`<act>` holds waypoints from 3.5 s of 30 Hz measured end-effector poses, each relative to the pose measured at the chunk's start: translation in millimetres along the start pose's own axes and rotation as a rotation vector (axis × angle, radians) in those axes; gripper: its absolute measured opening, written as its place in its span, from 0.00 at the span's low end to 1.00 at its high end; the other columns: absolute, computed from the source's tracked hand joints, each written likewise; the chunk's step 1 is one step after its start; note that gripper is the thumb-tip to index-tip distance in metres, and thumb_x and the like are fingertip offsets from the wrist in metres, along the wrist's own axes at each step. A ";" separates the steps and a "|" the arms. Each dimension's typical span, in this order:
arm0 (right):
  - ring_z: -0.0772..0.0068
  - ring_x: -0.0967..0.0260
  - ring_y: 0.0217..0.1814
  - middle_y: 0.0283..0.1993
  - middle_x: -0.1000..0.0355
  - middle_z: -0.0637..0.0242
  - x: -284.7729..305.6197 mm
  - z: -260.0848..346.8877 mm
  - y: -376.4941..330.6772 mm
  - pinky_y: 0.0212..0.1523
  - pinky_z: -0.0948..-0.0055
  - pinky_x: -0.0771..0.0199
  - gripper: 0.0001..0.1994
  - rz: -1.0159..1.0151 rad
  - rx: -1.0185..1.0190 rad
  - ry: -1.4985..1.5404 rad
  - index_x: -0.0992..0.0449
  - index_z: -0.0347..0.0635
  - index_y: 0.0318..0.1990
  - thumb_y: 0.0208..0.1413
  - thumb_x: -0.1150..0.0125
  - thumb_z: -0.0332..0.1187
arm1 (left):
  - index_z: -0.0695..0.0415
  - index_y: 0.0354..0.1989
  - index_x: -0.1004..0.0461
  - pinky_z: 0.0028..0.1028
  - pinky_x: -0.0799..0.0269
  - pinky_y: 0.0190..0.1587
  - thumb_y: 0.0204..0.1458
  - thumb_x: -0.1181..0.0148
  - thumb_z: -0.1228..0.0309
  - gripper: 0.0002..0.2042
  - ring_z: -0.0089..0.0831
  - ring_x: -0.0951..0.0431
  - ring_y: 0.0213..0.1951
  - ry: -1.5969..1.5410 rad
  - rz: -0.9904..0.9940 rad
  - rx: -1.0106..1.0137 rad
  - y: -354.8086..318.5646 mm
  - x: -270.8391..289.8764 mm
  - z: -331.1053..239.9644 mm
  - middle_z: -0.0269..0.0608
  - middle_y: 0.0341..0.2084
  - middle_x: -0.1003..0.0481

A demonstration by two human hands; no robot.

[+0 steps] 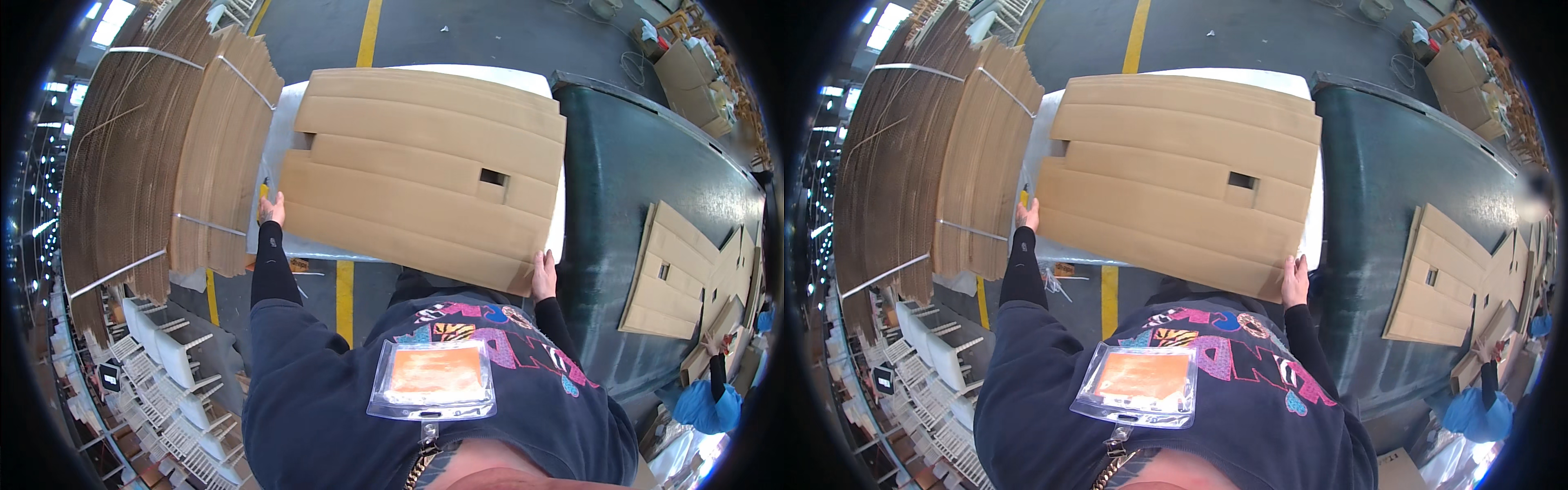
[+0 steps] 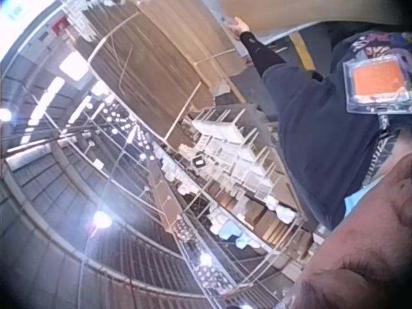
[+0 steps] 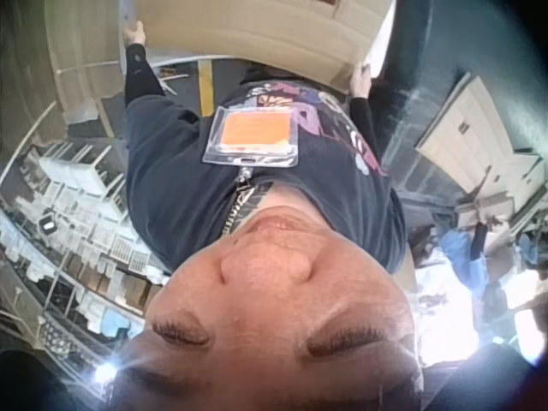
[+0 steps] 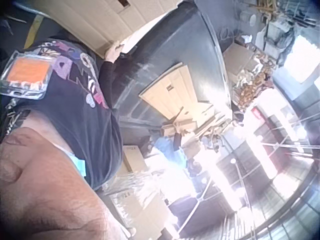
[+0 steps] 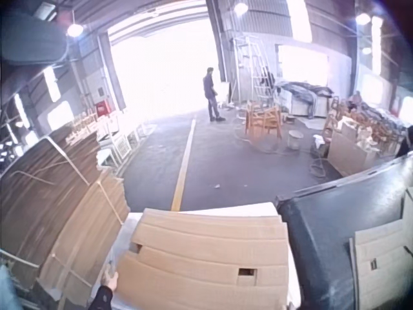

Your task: The person repeatedly picks up flat cardboard pieces and stacks them on a table. After stacking, the person uses a utility knife to cut the plastic straps securing the stack.

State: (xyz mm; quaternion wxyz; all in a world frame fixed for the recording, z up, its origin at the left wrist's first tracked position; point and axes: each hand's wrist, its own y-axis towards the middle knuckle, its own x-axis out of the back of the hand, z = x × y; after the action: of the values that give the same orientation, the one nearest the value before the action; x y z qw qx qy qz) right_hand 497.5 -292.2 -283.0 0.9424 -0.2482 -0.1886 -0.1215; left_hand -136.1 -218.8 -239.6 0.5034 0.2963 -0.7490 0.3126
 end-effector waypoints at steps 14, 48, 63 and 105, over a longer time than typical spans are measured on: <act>0.46 0.29 0.58 0.54 0.28 0.40 -62.2 49.6 12.8 0.58 0.59 0.32 0.37 -0.316 -0.126 -0.367 0.33 0.25 0.54 0.56 0.41 0.58 | 0.67 0.54 0.28 0.43 0.34 0.59 0.54 0.48 0.38 0.38 0.52 0.28 0.57 -0.153 0.275 -0.077 53.7 -22.0 30.0 0.59 0.55 0.28; 0.44 0.33 0.63 0.55 0.28 0.38 3.6 90.2 1.0 0.63 0.59 0.37 0.35 -0.069 -0.098 -0.461 0.27 0.26 0.54 0.67 0.61 0.57 | 0.52 0.66 0.34 0.50 0.36 0.62 0.51 0.41 0.66 0.30 0.48 0.33 0.63 0.346 -0.182 -1.589 -101.7 33.9 -28.1 0.51 0.60 0.33; 0.58 0.33 0.52 0.51 0.31 0.60 -101.5 122.7 -98.3 0.54 0.62 0.30 0.27 -0.081 1.023 -1.000 0.30 0.41 0.54 0.42 0.35 0.32 | 0.57 0.59 0.28 0.43 0.27 0.53 0.42 0.42 0.76 0.29 0.45 0.26 0.48 0.276 -0.200 -1.536 -122.9 16.4 -20.7 0.46 0.43 0.27; 0.41 0.61 0.78 0.75 0.52 0.51 -365.2 174.8 -16.9 0.71 0.28 0.66 0.33 0.453 1.177 -0.815 0.40 0.63 0.70 0.57 0.49 0.59 | 0.55 0.22 0.20 0.37 0.23 0.31 0.38 0.38 0.70 0.04 0.44 0.18 0.28 0.397 0.931 -1.610 -113.9 59.6 -92.0 0.48 0.21 0.22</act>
State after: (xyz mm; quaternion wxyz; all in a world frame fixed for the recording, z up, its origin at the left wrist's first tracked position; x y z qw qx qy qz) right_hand 112.1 -167.3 -286.9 0.7769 0.2388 -0.5006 0.2981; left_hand -16.3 -227.6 -136.8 0.4994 -0.5262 -0.6831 -0.0837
